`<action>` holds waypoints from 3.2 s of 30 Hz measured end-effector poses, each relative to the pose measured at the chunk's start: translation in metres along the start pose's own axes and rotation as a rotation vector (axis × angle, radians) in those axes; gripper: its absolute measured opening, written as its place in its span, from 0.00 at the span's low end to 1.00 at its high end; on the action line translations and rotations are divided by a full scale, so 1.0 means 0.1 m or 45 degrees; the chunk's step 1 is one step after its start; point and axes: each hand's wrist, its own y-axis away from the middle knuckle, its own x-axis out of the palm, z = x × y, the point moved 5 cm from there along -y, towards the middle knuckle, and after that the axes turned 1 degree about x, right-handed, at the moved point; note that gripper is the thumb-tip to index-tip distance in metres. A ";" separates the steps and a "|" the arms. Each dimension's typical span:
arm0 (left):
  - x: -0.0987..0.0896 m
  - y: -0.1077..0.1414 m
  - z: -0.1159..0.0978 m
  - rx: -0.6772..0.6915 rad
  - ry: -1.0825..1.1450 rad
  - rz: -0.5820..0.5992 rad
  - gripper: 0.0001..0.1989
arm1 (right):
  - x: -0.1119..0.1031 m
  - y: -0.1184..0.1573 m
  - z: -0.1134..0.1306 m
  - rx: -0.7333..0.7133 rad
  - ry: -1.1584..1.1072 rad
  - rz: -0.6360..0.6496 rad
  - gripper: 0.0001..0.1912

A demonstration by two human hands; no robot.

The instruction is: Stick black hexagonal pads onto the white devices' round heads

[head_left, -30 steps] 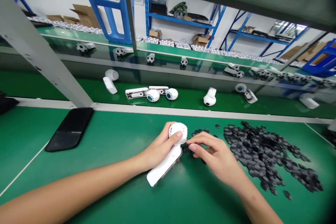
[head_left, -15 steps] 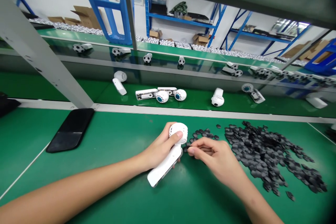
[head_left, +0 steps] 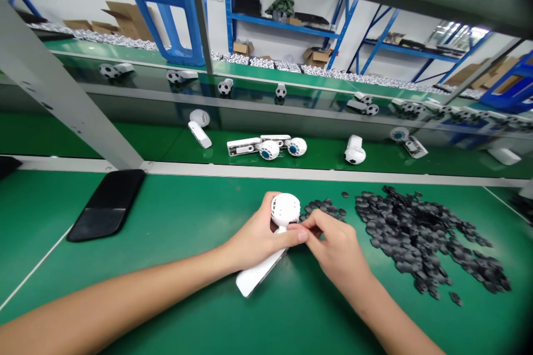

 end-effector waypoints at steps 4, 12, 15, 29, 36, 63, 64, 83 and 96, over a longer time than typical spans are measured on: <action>0.00 0.03 0.01 -0.049 0.012 -0.033 0.27 | 0.05 -0.04 -0.05 -0.077 0.098 0.046 0.12; 0.03 0.03 -0.01 -0.052 -0.010 0.040 0.28 | 0.05 -0.07 -0.09 0.068 -0.345 0.117 0.29; 0.02 0.02 -0.03 -0.047 -0.056 0.042 0.28 | 0.06 -0.07 -0.11 0.119 -0.417 0.127 0.27; 0.07 0.02 0.01 -0.101 0.021 0.111 0.27 | 0.06 -0.09 -0.16 0.212 -0.468 0.016 0.27; 0.11 0.00 0.06 -0.194 0.249 0.230 0.31 | -0.40 -0.23 -0.32 0.066 -0.108 0.136 0.15; 0.03 -0.02 0.09 -0.138 0.285 0.168 0.28 | -0.38 -0.07 -0.54 0.304 0.112 0.666 0.08; 0.03 -0.02 0.09 -0.139 0.284 0.170 0.28 | -0.39 -0.08 -0.53 0.271 0.131 0.643 0.07; 0.04 0.06 0.03 -0.093 0.352 0.073 0.29 | -0.31 -0.12 -0.29 0.213 -0.366 0.378 0.10; 0.05 0.30 -0.45 0.306 -0.610 -0.122 0.40 | -0.08 0.08 0.16 0.321 -0.944 0.048 0.11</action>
